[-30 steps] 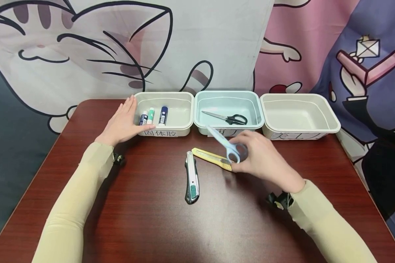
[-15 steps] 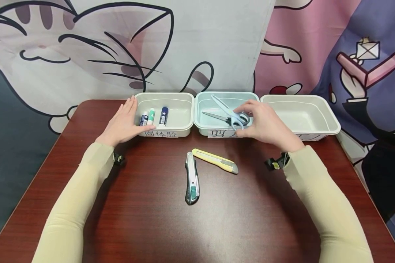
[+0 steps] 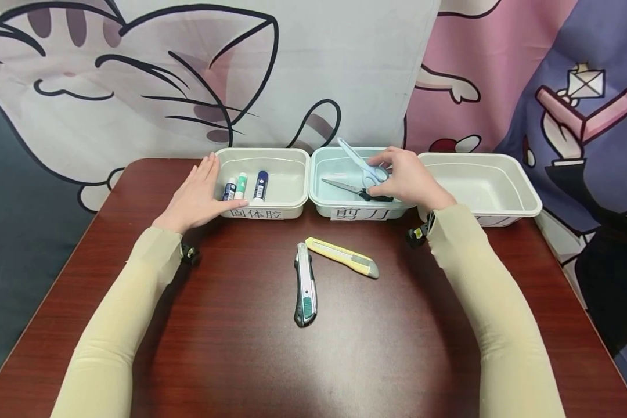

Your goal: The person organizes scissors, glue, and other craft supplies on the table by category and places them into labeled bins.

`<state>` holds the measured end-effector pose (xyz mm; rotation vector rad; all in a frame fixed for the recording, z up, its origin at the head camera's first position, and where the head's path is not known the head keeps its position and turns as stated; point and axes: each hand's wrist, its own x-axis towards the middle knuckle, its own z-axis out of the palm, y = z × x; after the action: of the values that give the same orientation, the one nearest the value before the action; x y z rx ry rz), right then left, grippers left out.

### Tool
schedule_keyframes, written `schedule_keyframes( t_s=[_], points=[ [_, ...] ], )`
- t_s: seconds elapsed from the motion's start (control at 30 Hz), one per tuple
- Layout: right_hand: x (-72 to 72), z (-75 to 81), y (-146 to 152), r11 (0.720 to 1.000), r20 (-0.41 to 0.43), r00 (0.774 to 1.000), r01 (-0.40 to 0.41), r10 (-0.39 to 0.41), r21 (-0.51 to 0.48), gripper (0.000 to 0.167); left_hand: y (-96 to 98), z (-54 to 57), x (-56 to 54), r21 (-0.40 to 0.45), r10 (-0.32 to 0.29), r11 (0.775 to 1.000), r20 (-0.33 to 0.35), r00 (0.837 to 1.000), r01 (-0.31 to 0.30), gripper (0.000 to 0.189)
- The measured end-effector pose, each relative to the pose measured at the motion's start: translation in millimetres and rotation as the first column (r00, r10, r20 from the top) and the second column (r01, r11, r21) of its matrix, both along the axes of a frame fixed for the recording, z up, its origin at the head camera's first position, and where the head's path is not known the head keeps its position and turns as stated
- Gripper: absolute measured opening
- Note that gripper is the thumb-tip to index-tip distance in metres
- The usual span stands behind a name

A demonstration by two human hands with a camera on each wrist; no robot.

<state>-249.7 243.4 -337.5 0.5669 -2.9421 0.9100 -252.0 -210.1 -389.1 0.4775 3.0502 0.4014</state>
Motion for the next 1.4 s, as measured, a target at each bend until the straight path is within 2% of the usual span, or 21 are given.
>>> schedule_keyframes(
  t_s=[0.23, 0.5, 0.63, 1.0, 1.4],
  points=[
    [-8.6, -12.1, 4, 1.0, 0.106, 0.994, -0.008, 0.008, 0.001, 0.057, 0.7, 0.0, 0.1, -0.007, -0.002, 1.0, -0.003, 1.0, 0.002, 0.132],
    [-5.5, -15.9, 7, 1.0, 0.077, 0.997, -0.014, 0.015, -0.016, 0.058, 0.3, 0.1, -0.3, 0.001, 0.002, 1.0, 0.0, 1.0, -0.002, 0.132],
    [1.0, -8.1, 7, 0.999, 0.073, 0.997, -0.007, 0.01, -0.033, 0.06, -0.1, -0.3, -0.6, 0.003, 0.002, 1.0, 0.002, 1.0, -0.002, 0.132],
    [23.7, 15.8, 2, 0.997, -0.001, 1.0, -0.015, 0.015, -0.071, 0.069, -0.5, -0.1, -0.4, 0.011, 0.002, 1.0, 0.004, 1.0, -0.002, 0.132],
    [49.2, 20.4, -9, 0.994, -0.114, 0.991, -0.078, 0.069, -0.078, 0.062, -0.4, -0.9, -0.4, 0.009, -0.002, 1.0, -0.001, 1.0, 0.002, 0.132]
  ],
)
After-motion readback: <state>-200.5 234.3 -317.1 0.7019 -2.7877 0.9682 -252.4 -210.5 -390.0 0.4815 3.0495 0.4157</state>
